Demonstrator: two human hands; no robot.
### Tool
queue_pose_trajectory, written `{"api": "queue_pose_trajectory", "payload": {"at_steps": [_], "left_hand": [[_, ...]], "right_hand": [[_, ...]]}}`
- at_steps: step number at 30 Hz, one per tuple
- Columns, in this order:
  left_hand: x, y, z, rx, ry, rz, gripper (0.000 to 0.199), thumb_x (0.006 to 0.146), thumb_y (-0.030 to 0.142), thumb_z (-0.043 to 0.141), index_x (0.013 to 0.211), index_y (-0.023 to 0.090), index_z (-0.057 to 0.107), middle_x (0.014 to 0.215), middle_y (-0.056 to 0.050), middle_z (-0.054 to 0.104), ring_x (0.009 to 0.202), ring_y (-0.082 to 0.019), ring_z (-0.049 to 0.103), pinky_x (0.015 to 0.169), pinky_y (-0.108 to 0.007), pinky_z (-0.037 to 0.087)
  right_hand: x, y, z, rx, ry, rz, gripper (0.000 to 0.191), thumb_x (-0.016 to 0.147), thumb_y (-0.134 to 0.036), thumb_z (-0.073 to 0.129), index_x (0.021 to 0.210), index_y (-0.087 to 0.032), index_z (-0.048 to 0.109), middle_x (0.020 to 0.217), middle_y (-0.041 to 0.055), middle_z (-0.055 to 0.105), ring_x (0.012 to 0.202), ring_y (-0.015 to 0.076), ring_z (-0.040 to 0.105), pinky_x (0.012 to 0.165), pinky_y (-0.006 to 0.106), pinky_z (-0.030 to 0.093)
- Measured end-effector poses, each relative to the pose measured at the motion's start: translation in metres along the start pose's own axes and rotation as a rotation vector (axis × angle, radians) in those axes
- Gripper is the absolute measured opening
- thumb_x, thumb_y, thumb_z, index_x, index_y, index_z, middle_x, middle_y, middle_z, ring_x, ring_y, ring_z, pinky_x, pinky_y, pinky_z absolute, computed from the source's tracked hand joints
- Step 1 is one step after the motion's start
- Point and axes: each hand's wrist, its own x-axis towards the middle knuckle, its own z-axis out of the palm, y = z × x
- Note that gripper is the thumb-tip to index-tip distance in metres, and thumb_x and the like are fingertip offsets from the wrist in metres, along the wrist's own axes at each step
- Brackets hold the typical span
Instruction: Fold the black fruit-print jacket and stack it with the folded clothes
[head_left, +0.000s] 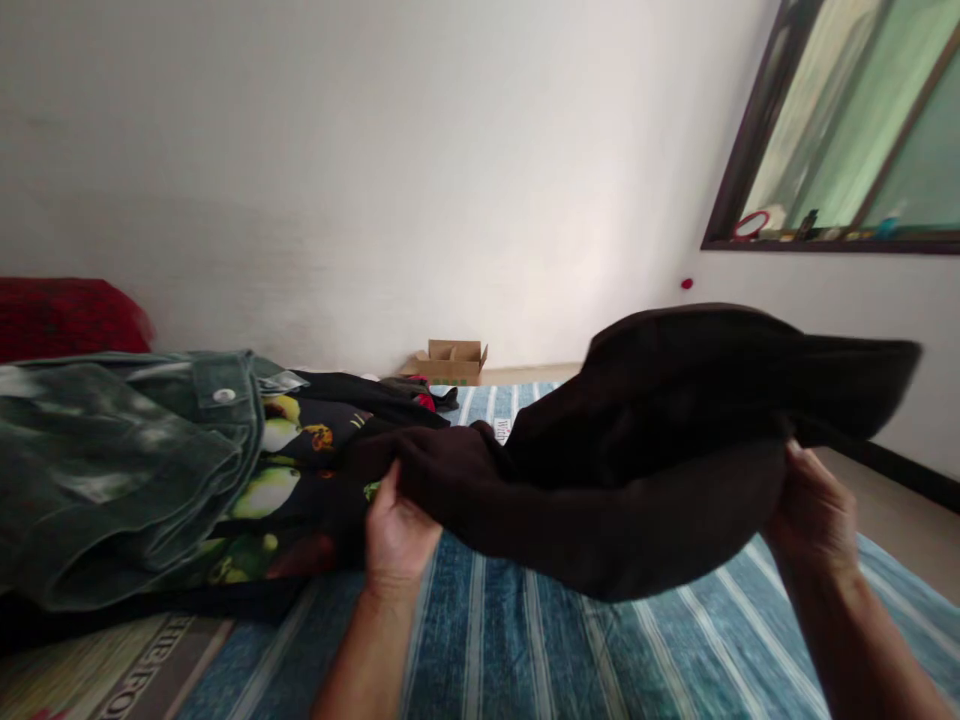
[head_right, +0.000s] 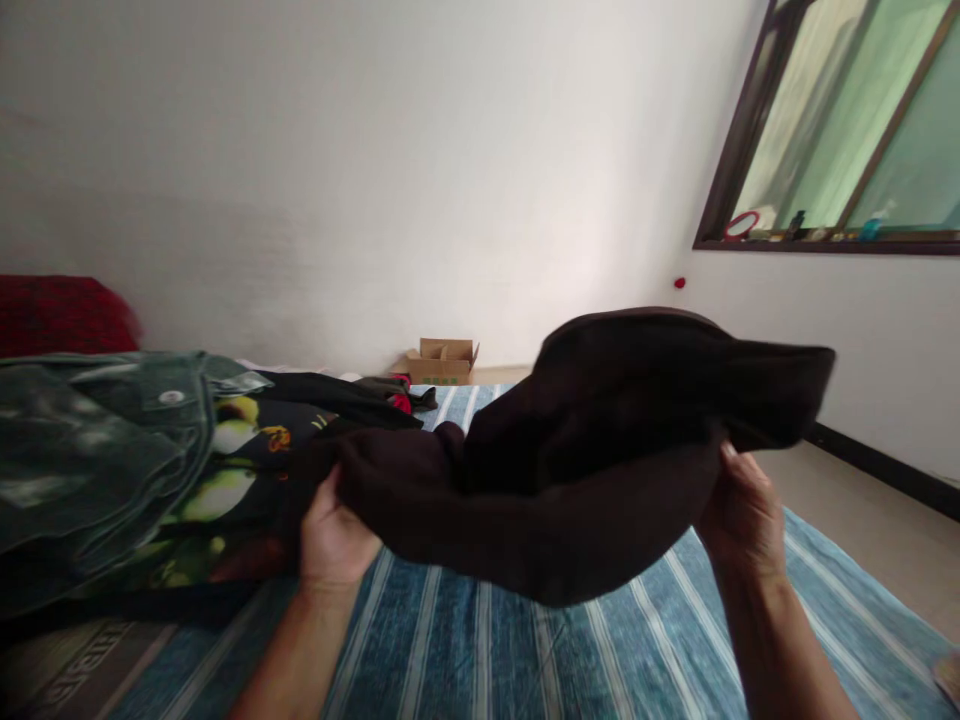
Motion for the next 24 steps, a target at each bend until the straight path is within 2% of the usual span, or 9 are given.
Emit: {"api": "queue_pose_trajectory", "payload": {"at_steps": [2,5,8,11,13,15,17,21,24], "left_hand": [[-0.01,0.024,-0.007,-0.024,-0.117,-0.056,0.025,0.079,0.03,0.057,0.057,0.019,0.058,0.056,0.001,0.063,0.058,-0.015,0.063,0.063,-0.028,0.054],[-0.028,0.042,-0.017,0.206,-0.285,-0.139,0.03,0.067,0.024,0.069,0.044,0.016,0.051,0.047,0.0,0.056,0.042,-0.012,0.052,0.048,-0.026,0.048],[-0.036,0.051,-0.016,0.271,-0.191,0.033,0.027,0.06,0.026,0.073,0.047,0.016,0.052,0.048,0.002,0.054,0.043,-0.01,0.049,0.047,-0.023,0.046],[-0.026,0.055,-0.008,0.451,0.037,0.302,0.017,0.061,0.033,0.071,0.063,0.02,0.061,0.066,0.002,0.064,0.065,-0.015,0.061,0.065,-0.028,0.052],[-0.013,0.053,-0.004,0.9,0.1,0.376,0.026,0.062,0.037,0.069,0.082,0.021,0.065,0.092,-0.004,0.069,0.093,-0.024,0.062,0.084,-0.036,0.049],[0.002,0.044,-0.006,1.449,0.072,0.359,0.045,0.062,0.04,0.066,0.101,0.018,0.063,0.117,-0.011,0.062,0.113,-0.031,0.053,0.096,-0.042,0.041],[0.014,0.033,-0.013,1.847,0.001,0.257,0.057,0.065,0.043,0.061,0.115,0.016,0.056,0.128,-0.015,0.055,0.12,-0.034,0.048,0.098,-0.045,0.038],[0.019,0.02,-0.024,2.139,-0.191,-0.013,0.04,0.079,0.044,0.045,0.104,0.017,0.059,0.107,-0.014,0.065,0.103,-0.03,0.061,0.083,-0.038,0.045],[0.003,0.029,-0.016,2.209,-0.116,0.155,0.032,0.083,0.042,0.036,0.085,0.02,0.06,0.088,-0.011,0.067,0.088,-0.029,0.063,0.073,-0.036,0.045]], "right_hand": [[-0.005,0.015,-0.052,-0.042,0.062,0.175,0.019,0.06,-0.034,0.072,0.067,-0.021,0.06,0.062,-0.0029,0.062,0.055,0.0127,0.057,0.056,0.025,0.048],[-0.032,0.047,-0.115,-0.435,-0.034,0.592,0.029,0.065,-0.041,0.071,0.057,-0.017,0.056,0.049,0.0018,0.058,0.041,0.0134,0.052,0.041,0.025,0.041],[-0.053,0.064,-0.144,-0.619,0.004,0.709,0.034,0.068,-0.044,0.068,0.055,-0.018,0.051,0.047,0.0031,0.058,0.037,0.0132,0.05,0.036,0.024,0.036],[-0.055,0.066,-0.145,-0.59,-0.016,0.68,0.035,0.067,-0.046,0.069,0.059,-0.017,0.052,0.049,0.0035,0.06,0.039,0.0134,0.052,0.039,0.024,0.039],[-0.051,0.065,-0.14,-0.553,-0.006,0.662,0.035,0.065,-0.046,0.072,0.065,-0.016,0.054,0.053,0.0044,0.063,0.042,0.0143,0.055,0.042,0.024,0.042],[-0.048,0.066,-0.136,-0.497,0.04,0.665,0.036,0.063,-0.045,0.074,0.07,-0.014,0.056,0.058,0.0061,0.066,0.047,0.0164,0.06,0.046,0.026,0.047],[-0.049,0.069,-0.134,-0.44,0.09,0.665,0.038,0.06,-0.044,0.076,0.073,-0.013,0.058,0.064,0.0083,0.068,0.054,0.0194,0.064,0.05,0.027,0.05],[-0.051,0.075,-0.133,-0.395,0.116,0.646,0.04,0.06,-0.045,0.077,0.076,-0.012,0.06,0.07,0.0105,0.07,0.062,0.023,0.067,0.051,0.029,0.052],[-0.044,0.072,-0.13,-0.394,0.143,0.694,0.038,0.058,-0.042,0.08,0.072,-0.012,0.06,0.068,0.0108,0.069,0.062,0.0251,0.067,0.05,0.03,0.053]]}}
